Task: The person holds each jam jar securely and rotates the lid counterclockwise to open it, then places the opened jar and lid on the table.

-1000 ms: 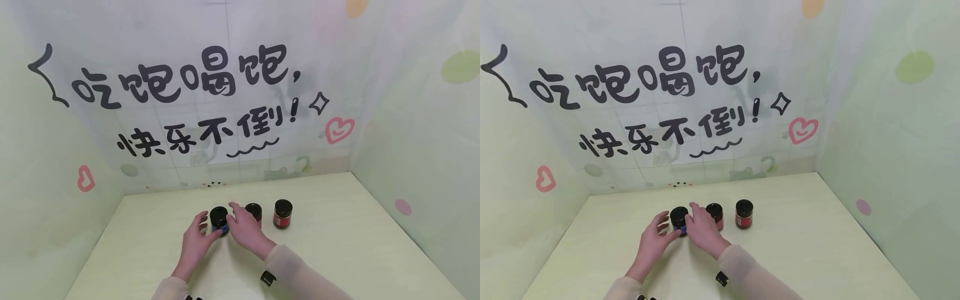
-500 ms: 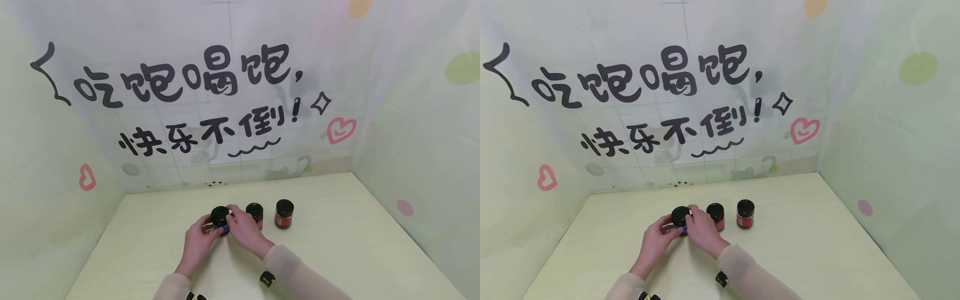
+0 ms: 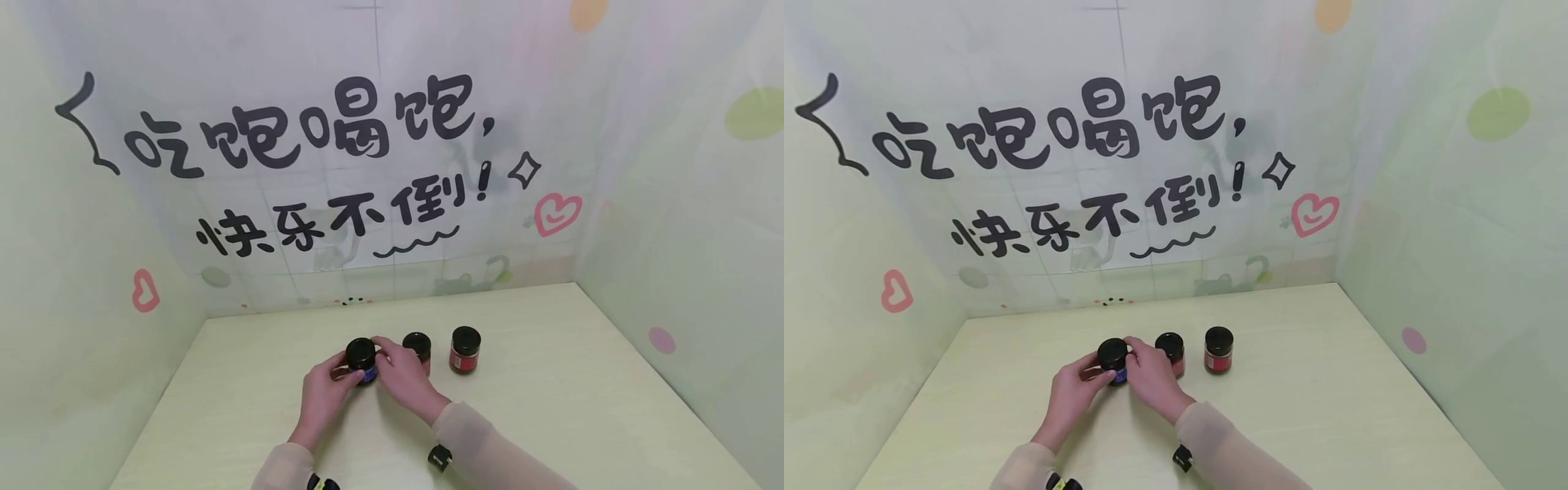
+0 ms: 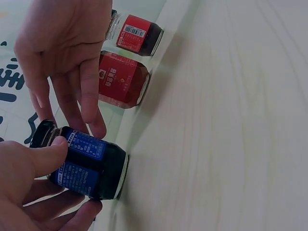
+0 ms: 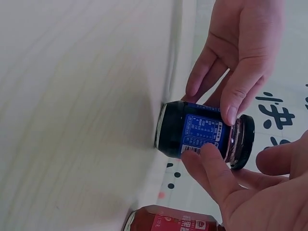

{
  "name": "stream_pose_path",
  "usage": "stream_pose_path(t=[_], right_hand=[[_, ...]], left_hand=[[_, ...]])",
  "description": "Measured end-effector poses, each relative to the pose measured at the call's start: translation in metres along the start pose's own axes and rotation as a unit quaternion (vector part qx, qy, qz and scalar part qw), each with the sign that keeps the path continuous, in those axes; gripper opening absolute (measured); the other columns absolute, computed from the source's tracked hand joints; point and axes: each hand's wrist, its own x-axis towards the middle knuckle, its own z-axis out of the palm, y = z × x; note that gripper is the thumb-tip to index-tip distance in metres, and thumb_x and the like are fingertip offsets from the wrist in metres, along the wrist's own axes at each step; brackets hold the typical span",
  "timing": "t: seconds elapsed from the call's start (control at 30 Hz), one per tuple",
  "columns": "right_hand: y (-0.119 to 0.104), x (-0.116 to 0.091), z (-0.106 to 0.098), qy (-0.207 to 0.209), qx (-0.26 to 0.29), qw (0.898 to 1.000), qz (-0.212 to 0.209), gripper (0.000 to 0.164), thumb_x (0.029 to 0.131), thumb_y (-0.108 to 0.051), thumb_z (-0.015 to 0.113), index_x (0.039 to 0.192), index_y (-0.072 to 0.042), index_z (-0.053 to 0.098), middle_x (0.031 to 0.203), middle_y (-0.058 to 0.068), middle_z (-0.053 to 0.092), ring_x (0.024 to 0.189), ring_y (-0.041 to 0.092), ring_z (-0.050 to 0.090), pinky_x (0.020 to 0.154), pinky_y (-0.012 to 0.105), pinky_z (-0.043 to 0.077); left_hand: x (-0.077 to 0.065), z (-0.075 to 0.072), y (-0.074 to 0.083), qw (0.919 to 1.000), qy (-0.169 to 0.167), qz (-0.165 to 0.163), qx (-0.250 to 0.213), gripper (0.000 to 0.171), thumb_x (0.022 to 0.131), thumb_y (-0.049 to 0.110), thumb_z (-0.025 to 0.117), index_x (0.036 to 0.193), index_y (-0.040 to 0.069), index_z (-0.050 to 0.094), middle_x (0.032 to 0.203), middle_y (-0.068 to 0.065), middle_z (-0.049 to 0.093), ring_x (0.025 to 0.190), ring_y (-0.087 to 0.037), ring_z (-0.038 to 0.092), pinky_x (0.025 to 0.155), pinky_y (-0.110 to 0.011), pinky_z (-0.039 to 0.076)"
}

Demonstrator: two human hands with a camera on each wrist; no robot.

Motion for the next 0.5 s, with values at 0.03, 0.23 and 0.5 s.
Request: stream_pose_path(t=[0.03,0.23,0.5], right_hand=[[0.0,-0.001,0.0,0.0,0.0,1.0,0.0,0.04,0.1,-0.021,0.055,0.14,-0.024,0.06,0.114,-0.003,0.072,0.115,0.023,0.062,0.098,0.076,0.023],[-0.002,-0.003,-0.003,-0.006,0.03,1.0,-0.003,0.051,0.092,-0.011,0.056,0.141,-0.022,0.059,0.115,-0.001,0.072,0.105,0.019,0.065,0.097,0.068,0.028],[-0.014,-0.005,-0.019,-0.023,0.141,0.99,-0.004,0.056,0.091,-0.006,0.055,0.146,-0.016,0.053,0.119,0.01,0.069,0.077,0.013,0.067,0.066,0.031,0.049]], left_hand=[[0.0,0.001,0.0,1.0,0.002,0.0,-0.003,0.046,0.084,0.008,0.083,0.127,0.001,0.068,0.118,-0.016,0.071,0.099,-0.03,0.071,0.083,-0.032,0.057],[-0.003,0.001,0.006,0.9997,0.02,-0.002,-0.014,0.049,0.082,0.007,0.084,0.128,-0.001,0.067,0.118,-0.017,0.07,0.1,-0.03,0.07,0.084,-0.033,0.057],[-0.004,-0.003,0.02,0.9973,0.063,0.031,-0.021,0.05,0.079,0.02,0.088,0.125,0.01,0.071,0.114,-0.005,0.07,0.109,-0.021,0.065,0.091,-0.044,0.054]])
